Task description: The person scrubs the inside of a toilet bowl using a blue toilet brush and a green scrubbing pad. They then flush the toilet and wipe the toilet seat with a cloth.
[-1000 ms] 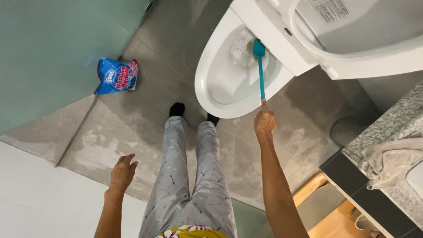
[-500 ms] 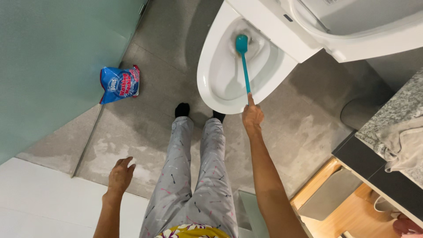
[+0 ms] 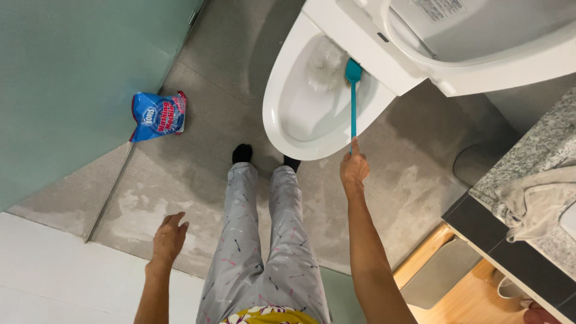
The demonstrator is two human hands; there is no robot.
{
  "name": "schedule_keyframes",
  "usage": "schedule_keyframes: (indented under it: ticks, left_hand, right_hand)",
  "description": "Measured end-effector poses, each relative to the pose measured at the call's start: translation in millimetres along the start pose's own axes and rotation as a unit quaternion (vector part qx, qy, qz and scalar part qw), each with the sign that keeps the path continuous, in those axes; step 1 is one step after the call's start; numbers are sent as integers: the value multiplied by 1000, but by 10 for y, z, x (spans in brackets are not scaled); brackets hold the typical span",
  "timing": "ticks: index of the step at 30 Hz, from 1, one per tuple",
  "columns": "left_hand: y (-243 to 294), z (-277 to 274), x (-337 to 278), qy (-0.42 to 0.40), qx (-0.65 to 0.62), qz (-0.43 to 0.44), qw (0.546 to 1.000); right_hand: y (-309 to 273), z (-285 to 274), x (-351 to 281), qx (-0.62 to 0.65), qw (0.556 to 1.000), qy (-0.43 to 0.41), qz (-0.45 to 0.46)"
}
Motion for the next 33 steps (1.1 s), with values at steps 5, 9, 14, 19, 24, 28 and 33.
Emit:
schedule_keyframes:
  ticks: [5, 9, 14, 19, 24, 28, 33]
  left_hand:
    - [113, 267, -205, -4, -11, 7, 1000]
    - [191, 372, -273, -17, -3, 14, 1000]
    - [388, 239, -225, -9, -7, 32, 999]
    - [451, 40, -30, -33, -29, 25, 999]
    - [321, 96, 280, -2, -16, 81, 997]
    - [21, 343, 608, -22, 7, 69, 997]
    - [-195, 670, 769, -51, 30, 56, 997]
  right_hand:
    - [-71, -31, 4, 66, 997, 28, -6]
    - [-125, 87, -29, 117, 993, -2, 9]
    - [-268, 167, 45, 113, 993, 15, -3]
    - [-416, -3, -28, 144, 986, 85, -29]
    - [-402, -387, -185, 121, 985, 112, -56]
    - [-300, -370, -224, 116, 992, 53, -8]
    - [-326, -53, -73, 144, 988, 50, -16]
Point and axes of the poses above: each hand's wrist, its own x-axis towards the middle knuckle, its own z-axis out of the palm, y = z × x, the point moved 7 cm from there along x, towards the middle knuckle, and after that the axes turned 14 degrees about x, right-handed, at the moved point
